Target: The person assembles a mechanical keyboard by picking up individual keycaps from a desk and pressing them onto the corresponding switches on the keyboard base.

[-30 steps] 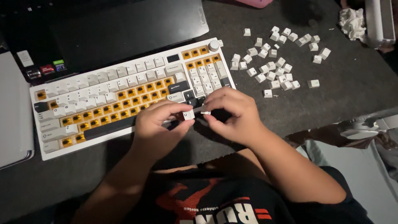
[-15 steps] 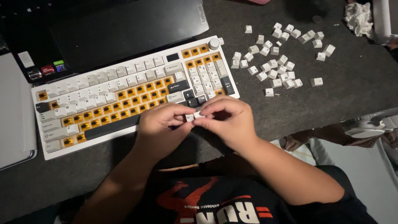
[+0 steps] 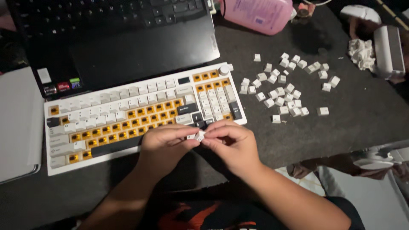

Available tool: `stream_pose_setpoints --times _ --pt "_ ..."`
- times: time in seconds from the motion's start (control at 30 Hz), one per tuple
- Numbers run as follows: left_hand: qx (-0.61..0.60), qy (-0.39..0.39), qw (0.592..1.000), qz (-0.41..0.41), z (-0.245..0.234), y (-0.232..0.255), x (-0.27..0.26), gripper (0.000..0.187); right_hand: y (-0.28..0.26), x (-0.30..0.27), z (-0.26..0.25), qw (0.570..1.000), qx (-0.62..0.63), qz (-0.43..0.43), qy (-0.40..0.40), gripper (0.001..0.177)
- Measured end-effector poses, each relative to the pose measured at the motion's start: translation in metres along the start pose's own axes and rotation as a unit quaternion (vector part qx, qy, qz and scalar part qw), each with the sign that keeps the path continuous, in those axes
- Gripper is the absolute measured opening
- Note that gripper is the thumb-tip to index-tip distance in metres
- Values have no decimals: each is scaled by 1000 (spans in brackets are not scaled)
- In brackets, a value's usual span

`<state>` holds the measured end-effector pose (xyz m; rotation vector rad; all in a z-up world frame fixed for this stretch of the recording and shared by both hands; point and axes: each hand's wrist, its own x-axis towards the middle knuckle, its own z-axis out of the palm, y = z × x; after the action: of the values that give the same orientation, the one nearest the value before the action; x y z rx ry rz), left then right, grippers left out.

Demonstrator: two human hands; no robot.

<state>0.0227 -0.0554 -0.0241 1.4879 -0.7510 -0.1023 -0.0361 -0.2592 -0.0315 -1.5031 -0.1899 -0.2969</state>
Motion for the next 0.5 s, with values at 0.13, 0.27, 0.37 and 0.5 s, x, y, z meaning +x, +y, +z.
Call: stream_pose_setpoints --times 0.13,0.27,0.37,0.5 --pt "12 20 999 -47 0 6 2 21 2 -1 1 999 -41 -12 -8 11" --pt "156 50 985 -53 0 21 2 16 3 0 4 999 12 43 -14 17" --pt "147 41 977 -148 0 27 5 15 -8 4 3 998 -32 41 -37 21" --pt "165 33 980 -104 -2 26 2 21 -19 12 2 988 -134 6 -71 24"
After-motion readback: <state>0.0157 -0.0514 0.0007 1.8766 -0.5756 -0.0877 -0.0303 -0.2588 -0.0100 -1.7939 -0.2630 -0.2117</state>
